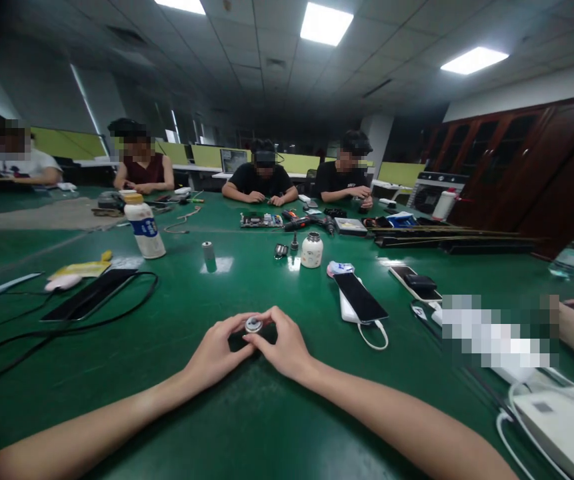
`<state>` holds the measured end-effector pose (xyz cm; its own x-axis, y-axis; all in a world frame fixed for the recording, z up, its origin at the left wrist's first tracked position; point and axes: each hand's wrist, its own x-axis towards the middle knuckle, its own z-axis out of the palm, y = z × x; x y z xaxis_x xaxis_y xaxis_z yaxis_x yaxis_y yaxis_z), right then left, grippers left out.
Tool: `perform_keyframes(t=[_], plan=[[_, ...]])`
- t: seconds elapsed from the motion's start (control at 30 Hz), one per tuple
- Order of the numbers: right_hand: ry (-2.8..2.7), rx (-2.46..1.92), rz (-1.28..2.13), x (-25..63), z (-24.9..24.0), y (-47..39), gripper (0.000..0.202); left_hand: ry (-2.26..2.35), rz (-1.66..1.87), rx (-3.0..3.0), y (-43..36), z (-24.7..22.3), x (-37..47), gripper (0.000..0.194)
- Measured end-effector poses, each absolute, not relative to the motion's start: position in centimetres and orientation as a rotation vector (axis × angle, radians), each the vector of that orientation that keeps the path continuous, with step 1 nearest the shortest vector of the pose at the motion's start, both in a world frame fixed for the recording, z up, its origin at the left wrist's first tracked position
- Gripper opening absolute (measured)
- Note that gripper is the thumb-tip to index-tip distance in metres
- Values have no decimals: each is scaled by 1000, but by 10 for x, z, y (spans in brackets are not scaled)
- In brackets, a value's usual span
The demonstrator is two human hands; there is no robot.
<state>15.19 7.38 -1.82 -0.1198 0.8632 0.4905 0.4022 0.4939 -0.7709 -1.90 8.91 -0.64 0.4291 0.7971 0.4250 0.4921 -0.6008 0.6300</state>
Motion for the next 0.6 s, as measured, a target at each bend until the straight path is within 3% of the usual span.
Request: perform_keyframes(t=[0.2,0.37,0.6], plan=[[-1717,-1038,695,152,-12,70,15,1117,1001,2305,88,-10,-21,43],[-1796,-1003,814,155,-5,67,35,1094,1029,2348,89,-14,-23,40],[-1789,-1034,903,159,-8,65,45,1009,1045,2387,91,-14,-26,35]])
